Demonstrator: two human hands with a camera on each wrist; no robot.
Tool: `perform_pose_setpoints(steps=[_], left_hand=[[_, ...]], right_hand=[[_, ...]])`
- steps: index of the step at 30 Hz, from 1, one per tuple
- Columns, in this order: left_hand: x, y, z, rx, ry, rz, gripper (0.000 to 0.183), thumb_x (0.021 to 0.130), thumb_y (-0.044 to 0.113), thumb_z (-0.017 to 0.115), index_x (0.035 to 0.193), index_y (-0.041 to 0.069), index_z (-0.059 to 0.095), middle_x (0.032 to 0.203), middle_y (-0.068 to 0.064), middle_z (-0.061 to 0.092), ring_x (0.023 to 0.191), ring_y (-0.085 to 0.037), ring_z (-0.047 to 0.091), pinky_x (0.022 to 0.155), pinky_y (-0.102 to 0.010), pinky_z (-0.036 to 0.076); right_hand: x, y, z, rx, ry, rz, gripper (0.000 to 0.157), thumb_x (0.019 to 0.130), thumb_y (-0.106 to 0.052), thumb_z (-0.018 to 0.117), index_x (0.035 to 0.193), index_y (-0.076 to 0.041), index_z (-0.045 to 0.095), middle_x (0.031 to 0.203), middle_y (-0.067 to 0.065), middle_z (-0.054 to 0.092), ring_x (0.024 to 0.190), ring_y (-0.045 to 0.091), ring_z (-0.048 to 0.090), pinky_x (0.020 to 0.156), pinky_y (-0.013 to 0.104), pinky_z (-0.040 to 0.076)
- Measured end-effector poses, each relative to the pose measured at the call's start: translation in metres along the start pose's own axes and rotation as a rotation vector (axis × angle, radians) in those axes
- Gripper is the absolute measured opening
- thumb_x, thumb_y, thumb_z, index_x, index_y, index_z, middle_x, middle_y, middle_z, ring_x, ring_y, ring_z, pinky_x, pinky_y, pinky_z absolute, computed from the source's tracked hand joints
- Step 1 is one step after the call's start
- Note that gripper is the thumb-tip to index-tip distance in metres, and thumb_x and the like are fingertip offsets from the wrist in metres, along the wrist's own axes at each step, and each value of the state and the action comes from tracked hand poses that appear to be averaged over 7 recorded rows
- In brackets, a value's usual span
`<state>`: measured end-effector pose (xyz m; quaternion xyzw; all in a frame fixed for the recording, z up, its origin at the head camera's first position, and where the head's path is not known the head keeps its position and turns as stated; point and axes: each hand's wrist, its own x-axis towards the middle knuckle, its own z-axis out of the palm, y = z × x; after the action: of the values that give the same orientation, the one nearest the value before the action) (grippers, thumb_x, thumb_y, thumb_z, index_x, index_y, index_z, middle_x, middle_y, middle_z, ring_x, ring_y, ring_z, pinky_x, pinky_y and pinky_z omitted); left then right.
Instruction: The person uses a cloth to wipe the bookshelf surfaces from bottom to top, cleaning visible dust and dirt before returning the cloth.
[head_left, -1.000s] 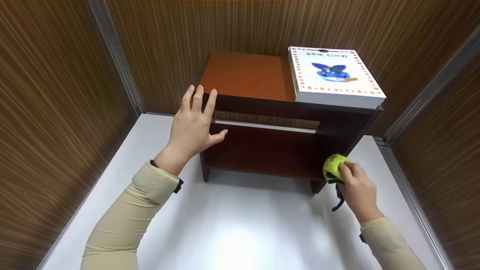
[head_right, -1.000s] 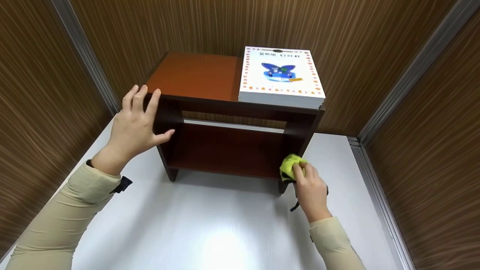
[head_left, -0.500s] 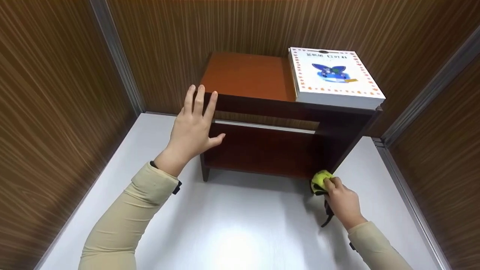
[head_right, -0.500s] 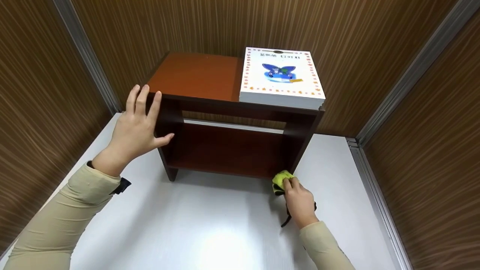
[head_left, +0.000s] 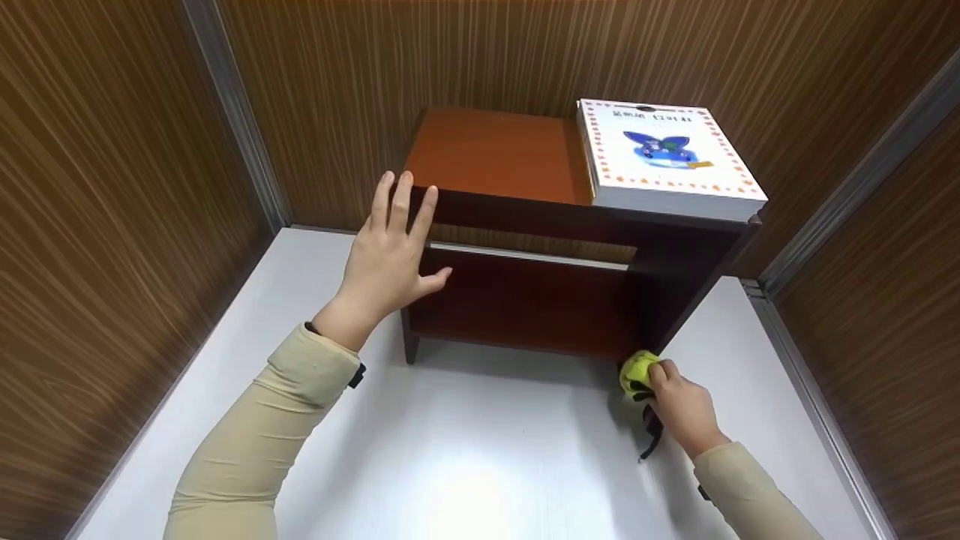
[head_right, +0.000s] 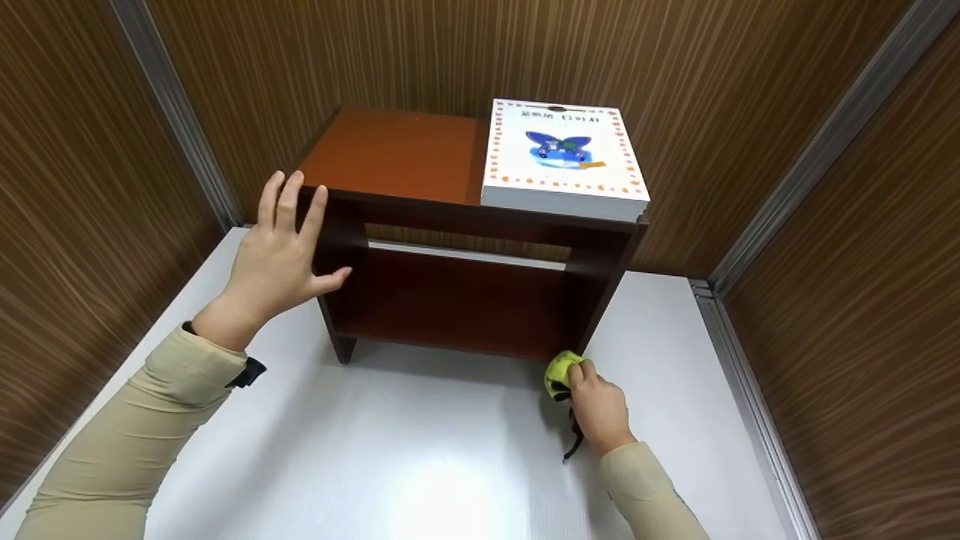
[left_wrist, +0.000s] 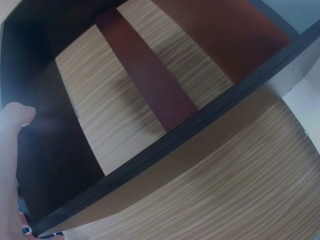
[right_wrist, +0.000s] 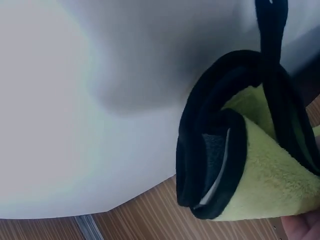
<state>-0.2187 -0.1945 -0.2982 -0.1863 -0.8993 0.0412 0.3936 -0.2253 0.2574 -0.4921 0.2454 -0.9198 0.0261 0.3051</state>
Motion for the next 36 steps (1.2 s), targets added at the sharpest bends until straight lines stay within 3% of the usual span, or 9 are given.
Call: perform_pose_setpoints(steps=[7,15,22,26,31,36], left_hand=[[0.004,-0.006,-0.007,-0.065,0.076,-0.010,0.082,0.079,0.058,0.054,0.141,0.008,0.034,0.139,-0.023,0.031,0.131,-0.040,0.025,0.084,-0.044,0.049],[0.008,-0.015,-0.011,-0.090,0.128,-0.022,0.075,0.077,0.056,0.058,0.134,0.008,0.044,0.129,-0.022,0.043,0.121,-0.039,0.036,0.080,-0.046,0.050],[0.011,-0.018,-0.011,-0.128,0.147,-0.017,0.067,0.079,0.054,0.056,0.128,0.009,0.049,0.123,-0.019,0.046,0.114,-0.036,0.039,0.076,-0.043,0.049],[0.014,-0.018,-0.009,-0.167,0.167,0.009,0.061,0.081,0.049,0.055,0.127,0.010,0.051,0.121,-0.017,0.046,0.109,-0.035,0.039,0.081,-0.043,0.046],[0.019,-0.020,-0.006,-0.221,0.223,0.075,0.051,0.082,0.041,0.057,0.119,0.006,0.055,0.116,-0.016,0.047,0.110,-0.034,0.041,0.098,-0.047,0.031],[0.028,-0.021,0.001,-0.305,0.257,0.149,0.045,0.083,0.035,0.058,0.112,-0.001,0.054,0.122,-0.017,0.047,0.116,-0.031,0.044,0.107,-0.042,0.026]], right_hand=[[0.003,-0.004,0.002,0.007,-0.068,0.006,0.044,0.058,0.000,0.084,0.086,0.001,0.050,0.085,0.015,0.052,0.052,0.026,0.054,0.040,0.042,0.045],[0.007,0.000,0.012,0.008,-0.105,-0.020,0.048,0.056,-0.002,0.086,0.088,0.000,0.049,0.085,0.012,0.050,0.054,0.027,0.055,0.043,0.043,0.046],[-0.004,0.006,0.026,0.045,-0.345,0.015,0.031,0.065,0.005,0.074,0.090,0.000,0.056,0.077,0.008,0.049,0.056,0.027,0.055,0.048,0.042,0.047],[-0.003,0.003,0.021,0.066,-0.397,0.044,0.029,0.065,0.007,0.071,0.091,0.001,0.059,0.076,0.009,0.051,0.057,0.029,0.056,0.048,0.044,0.047],[0.014,-0.029,0.002,0.108,-0.330,-0.048,0.038,0.061,-0.007,0.080,0.094,-0.004,0.061,0.081,0.007,0.054,0.063,0.027,0.058,0.050,0.043,0.047],[0.049,-0.079,-0.012,0.137,-0.119,-0.251,0.041,0.060,-0.003,0.076,0.100,-0.006,0.063,0.098,0.006,0.059,0.082,0.025,0.058,0.063,0.039,0.050]])
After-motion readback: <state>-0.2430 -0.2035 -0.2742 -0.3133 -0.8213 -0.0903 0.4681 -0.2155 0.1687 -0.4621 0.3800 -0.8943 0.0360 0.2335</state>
